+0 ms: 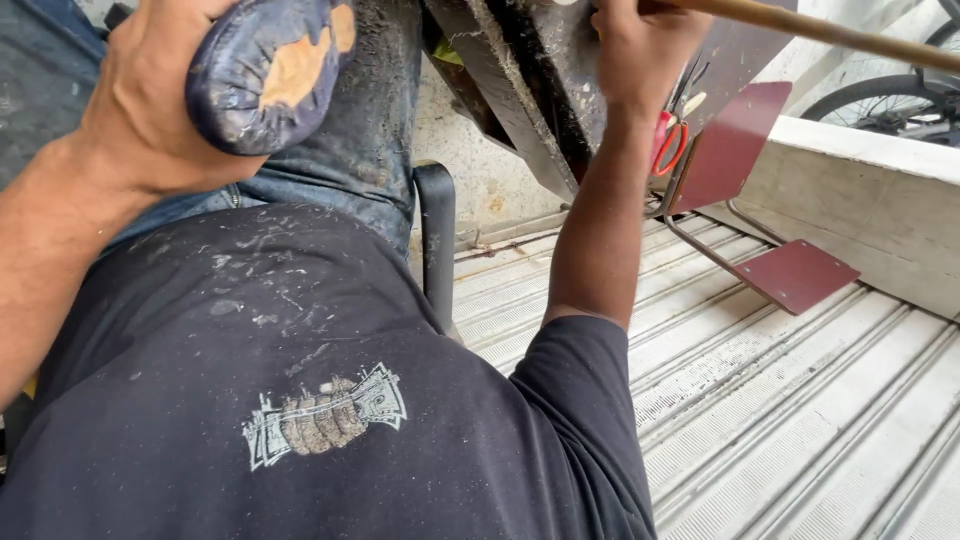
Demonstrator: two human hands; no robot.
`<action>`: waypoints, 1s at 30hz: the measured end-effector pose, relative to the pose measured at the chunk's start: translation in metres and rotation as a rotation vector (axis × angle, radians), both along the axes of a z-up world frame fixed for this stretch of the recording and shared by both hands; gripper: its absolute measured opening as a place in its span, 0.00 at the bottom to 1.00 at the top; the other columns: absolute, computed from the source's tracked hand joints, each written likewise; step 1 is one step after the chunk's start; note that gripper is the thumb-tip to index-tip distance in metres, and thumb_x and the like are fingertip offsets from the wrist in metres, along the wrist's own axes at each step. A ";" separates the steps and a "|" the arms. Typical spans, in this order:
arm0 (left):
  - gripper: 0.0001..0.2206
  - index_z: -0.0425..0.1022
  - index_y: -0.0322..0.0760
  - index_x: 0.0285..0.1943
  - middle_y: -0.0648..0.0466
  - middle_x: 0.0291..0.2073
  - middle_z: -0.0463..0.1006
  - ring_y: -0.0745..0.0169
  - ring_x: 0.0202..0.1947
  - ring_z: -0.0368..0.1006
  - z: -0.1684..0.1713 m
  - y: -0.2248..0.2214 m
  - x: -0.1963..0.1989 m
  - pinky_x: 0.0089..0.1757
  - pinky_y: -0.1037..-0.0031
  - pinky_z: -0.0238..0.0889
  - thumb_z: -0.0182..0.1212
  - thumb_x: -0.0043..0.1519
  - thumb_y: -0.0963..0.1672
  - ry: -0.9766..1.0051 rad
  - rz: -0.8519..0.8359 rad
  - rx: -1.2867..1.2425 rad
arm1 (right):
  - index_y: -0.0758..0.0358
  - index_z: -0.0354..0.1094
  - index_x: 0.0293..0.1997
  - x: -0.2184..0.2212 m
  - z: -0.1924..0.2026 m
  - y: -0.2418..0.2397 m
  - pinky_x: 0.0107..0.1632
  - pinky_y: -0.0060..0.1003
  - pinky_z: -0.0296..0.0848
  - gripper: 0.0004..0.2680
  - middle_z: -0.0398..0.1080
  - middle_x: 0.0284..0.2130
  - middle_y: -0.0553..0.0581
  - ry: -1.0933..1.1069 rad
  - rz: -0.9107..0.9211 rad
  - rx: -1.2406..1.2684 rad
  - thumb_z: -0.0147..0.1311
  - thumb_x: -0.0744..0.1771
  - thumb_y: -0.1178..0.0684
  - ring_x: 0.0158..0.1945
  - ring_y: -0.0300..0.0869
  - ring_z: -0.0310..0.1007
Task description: Applying adhesive to the bottom of a sneaker and a new replacement sole using a brush at a repair bench.
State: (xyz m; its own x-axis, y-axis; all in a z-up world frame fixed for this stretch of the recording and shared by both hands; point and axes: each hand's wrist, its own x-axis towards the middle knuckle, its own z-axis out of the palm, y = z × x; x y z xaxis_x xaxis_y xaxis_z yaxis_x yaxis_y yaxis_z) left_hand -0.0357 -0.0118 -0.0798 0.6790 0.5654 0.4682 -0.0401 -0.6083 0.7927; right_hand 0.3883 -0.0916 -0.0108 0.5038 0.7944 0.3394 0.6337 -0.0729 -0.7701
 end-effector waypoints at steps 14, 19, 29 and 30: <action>0.31 0.56 0.15 0.78 0.22 0.68 0.66 0.20 0.68 0.70 0.032 0.005 0.007 0.60 0.41 0.74 0.72 0.69 0.31 0.005 0.048 0.028 | 0.61 0.66 0.44 0.009 -0.036 -0.008 0.29 0.39 0.83 0.06 0.69 0.34 0.57 0.591 -0.116 0.241 0.55 0.66 0.65 0.32 0.43 0.74; 0.26 0.59 0.14 0.69 0.21 0.60 0.72 0.23 0.55 0.75 0.033 0.010 0.024 0.57 0.45 0.75 0.76 0.72 0.32 -0.039 0.104 0.230 | 0.59 0.66 0.36 -0.001 -0.037 -0.003 0.21 0.37 0.70 0.06 0.70 0.24 0.62 0.576 -0.132 0.409 0.63 0.65 0.56 0.22 0.45 0.70; 0.11 0.65 0.19 0.63 0.27 0.58 0.74 0.28 0.57 0.78 0.067 0.017 0.031 0.55 0.48 0.81 0.50 0.77 0.39 -0.096 0.149 0.478 | 0.62 0.73 0.51 -0.131 0.031 -0.007 0.51 0.31 0.82 0.05 0.72 0.58 0.65 1.173 0.879 0.375 0.53 0.71 0.55 0.49 0.49 0.79; 0.11 0.65 0.19 0.63 0.27 0.58 0.74 0.28 0.57 0.78 0.069 0.017 0.031 0.55 0.48 0.81 0.50 0.77 0.39 -0.101 0.146 0.480 | 0.62 0.73 0.51 -0.141 0.032 -0.006 0.51 0.31 0.82 0.05 0.72 0.58 0.65 1.167 0.877 0.377 0.53 0.71 0.55 0.49 0.49 0.79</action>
